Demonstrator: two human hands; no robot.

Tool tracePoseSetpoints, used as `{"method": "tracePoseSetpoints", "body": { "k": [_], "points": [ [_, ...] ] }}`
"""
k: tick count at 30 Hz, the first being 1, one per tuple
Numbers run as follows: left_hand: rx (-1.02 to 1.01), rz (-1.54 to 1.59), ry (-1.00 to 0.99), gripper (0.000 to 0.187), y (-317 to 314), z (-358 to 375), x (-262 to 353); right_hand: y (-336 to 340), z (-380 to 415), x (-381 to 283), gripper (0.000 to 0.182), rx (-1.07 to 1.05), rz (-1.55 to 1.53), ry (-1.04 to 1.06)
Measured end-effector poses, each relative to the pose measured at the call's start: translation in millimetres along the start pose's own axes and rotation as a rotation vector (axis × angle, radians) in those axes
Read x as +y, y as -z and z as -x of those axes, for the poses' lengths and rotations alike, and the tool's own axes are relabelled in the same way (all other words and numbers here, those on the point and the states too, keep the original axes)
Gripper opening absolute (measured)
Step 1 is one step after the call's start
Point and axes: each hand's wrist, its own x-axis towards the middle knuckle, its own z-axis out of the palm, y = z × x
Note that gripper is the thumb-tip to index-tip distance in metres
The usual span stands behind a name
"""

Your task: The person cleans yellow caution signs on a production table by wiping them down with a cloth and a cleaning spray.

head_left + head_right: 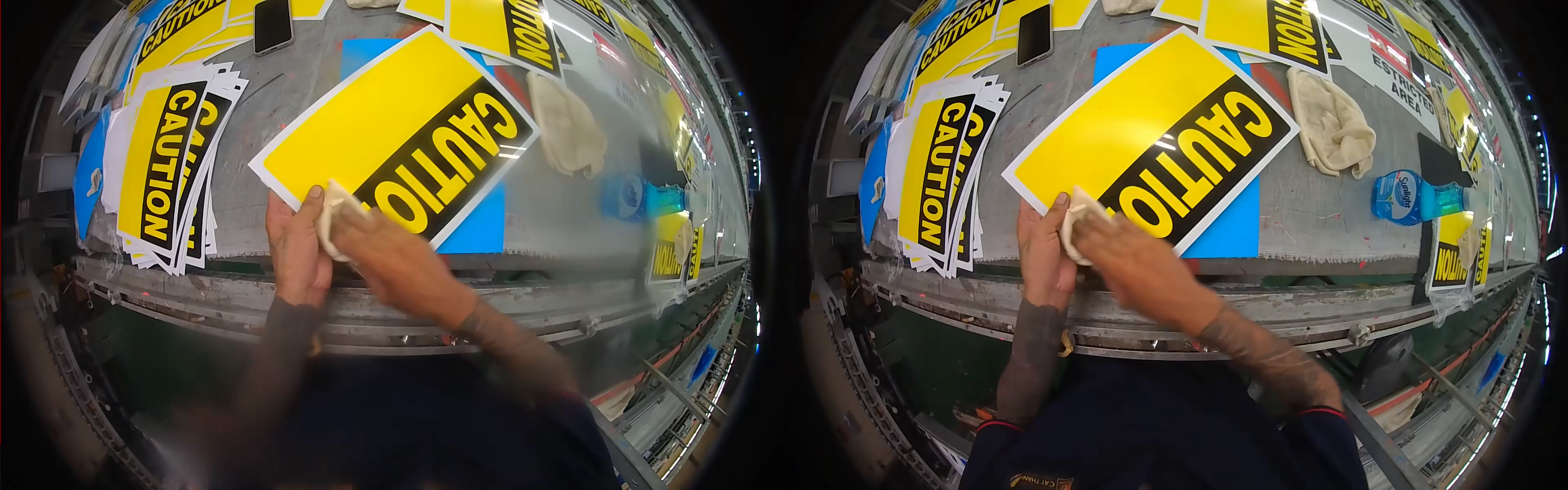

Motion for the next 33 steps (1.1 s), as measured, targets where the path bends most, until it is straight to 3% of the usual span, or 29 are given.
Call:
{"method": "tracePoseSetpoints", "body": {
  "k": [1, 6, 8, 10, 12, 14, 15, 16, 18, 20, 22, 24, 26, 29, 30, 32, 33],
  "points": [
    [-0.016, -0.013, -0.037, 0.051, -2.1, -0.3, -0.6, 13.2, 4.0, 14.6, 0.055, -0.023, 0.091, -0.008],
    [-0.025, -0.003, -0.027, 0.05, 2.0, -1.7, -1.4, 108.6, -9.8, 114.6, 0.044, 0.315, 0.662, -0.294],
    [-0.01, -0.014, -0.031, 0.049, -0.3, -2.2, 0.7, 72.3, -1.2, 107.4, 0.045, 0.225, 0.704, -0.244],
    [0.011, -0.054, -0.041, 0.051, -4.2, -0.9, 3.4, 21.2, -0.2, 32.6, 0.048, -0.011, 0.458, -0.15],
    [0.006, -0.084, -0.044, 0.052, -4.7, -2.0, 1.7, -1.2, 26.3, -15.0, 0.059, -0.005, 0.183, 0.049],
    [-0.004, -0.099, -0.05, 0.053, 1.2, -2.8, -0.5, 34.1, 32.0, 13.4, 0.058, -0.039, 0.255, -0.049],
    [0.032, -0.103, -0.044, 0.052, -4.2, -0.6, 2.7, 54.2, 35.0, 34.6, 0.053, 0.014, 0.328, -0.188],
    [0.027, -0.106, -0.044, 0.051, -4.6, 0.2, 2.1, 69.3, 45.4, 77.7, 0.051, 0.183, 0.467, -0.198],
    [0.009, -0.111, -0.052, 0.05, -4.5, 0.2, 3.5, 124.7, 34.4, 113.4, 0.051, 0.307, 0.561, -0.342],
    [0.021, -0.123, -0.062, 0.052, -5.0, -1.3, 2.9, 121.8, 33.7, 115.7, 0.05, 0.287, 0.41, -0.431],
    [0.036, -0.138, -0.071, 0.054, -4.3, -0.8, 1.9, 49.9, 42.4, 90.0, 0.051, 0.216, 0.346, -0.152],
    [0.023, -0.161, -0.066, 0.056, -4.9, -1.0, 1.9, 19.3, 30.7, 31.3, 0.054, 0.069, 0.211, 0.026],
    [0.008, -0.148, -0.061, 0.056, -9.7, 2.5, 6.2, 57.0, 16.1, 43.1, 0.056, 0.067, 0.253, -0.018],
    [0.05, -0.183, -0.046, 0.056, -8.0, 2.9, 4.4, 129.2, 5.6, 132.5, 0.049, 0.278, 0.347, -0.233],
    [0.054, -0.179, -0.045, 0.056, -7.9, 2.5, 5.1, 154.9, -5.9, 162.6, 0.046, 0.302, 0.402, -0.173],
    [0.038, -0.175, -0.085, 0.058, -6.7, 2.1, 2.4, 160.2, -9.1, 176.7, 0.045, 0.235, 0.254, -0.43],
    [0.044, -0.181, -0.079, 0.058, -10.3, 3.0, 5.8, 147.4, -11.9, 177.0, 0.043, 0.058, 0.597, -0.116]
  ]
}}
